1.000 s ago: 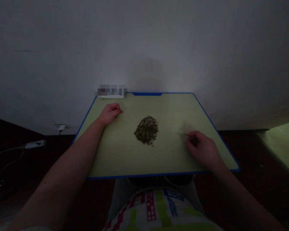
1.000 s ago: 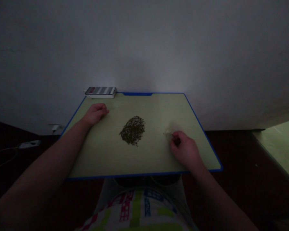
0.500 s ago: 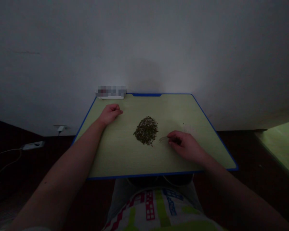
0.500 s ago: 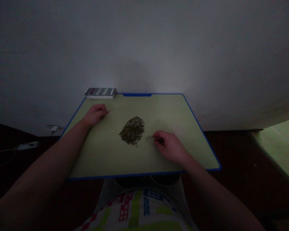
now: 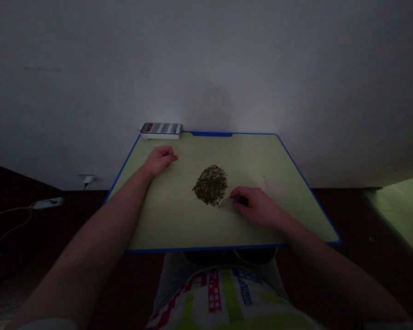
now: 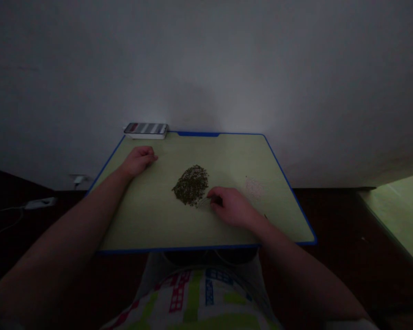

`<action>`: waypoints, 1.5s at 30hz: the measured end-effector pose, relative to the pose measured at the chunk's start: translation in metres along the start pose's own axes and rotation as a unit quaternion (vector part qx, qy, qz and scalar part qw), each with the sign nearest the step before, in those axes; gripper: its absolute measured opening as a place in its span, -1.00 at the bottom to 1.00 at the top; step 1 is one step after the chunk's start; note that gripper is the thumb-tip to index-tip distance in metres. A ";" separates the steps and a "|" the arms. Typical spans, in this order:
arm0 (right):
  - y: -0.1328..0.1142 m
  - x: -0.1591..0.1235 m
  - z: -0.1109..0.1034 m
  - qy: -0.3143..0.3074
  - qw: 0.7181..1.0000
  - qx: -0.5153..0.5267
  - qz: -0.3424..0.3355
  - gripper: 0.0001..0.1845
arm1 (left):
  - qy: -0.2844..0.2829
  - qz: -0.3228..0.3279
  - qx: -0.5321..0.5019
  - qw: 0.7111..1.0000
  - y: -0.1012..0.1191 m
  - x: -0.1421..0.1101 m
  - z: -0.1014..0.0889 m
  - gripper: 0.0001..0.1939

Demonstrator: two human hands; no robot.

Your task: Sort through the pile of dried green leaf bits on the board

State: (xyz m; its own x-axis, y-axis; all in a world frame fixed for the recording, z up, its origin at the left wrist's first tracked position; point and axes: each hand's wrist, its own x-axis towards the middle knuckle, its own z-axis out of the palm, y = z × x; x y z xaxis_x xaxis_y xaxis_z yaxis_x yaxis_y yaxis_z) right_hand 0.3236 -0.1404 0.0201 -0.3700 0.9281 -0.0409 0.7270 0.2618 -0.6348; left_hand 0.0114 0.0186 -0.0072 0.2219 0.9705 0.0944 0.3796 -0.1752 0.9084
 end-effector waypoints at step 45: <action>-0.050 -0.030 0.031 -0.070 0.997 0.019 -0.023 -0.73 | 0.002 0.009 0.000 1.000 -0.003 0.002 -0.001 -0.72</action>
State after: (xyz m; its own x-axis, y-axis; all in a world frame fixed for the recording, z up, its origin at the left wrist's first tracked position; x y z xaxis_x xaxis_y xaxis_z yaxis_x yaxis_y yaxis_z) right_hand 0.2804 -0.1894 0.0291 -0.4819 0.8684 -0.1166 0.6852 0.2906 -0.6678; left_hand 0.0098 0.0214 -0.0098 0.2245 0.9679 0.1132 0.3758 -0.1932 0.9063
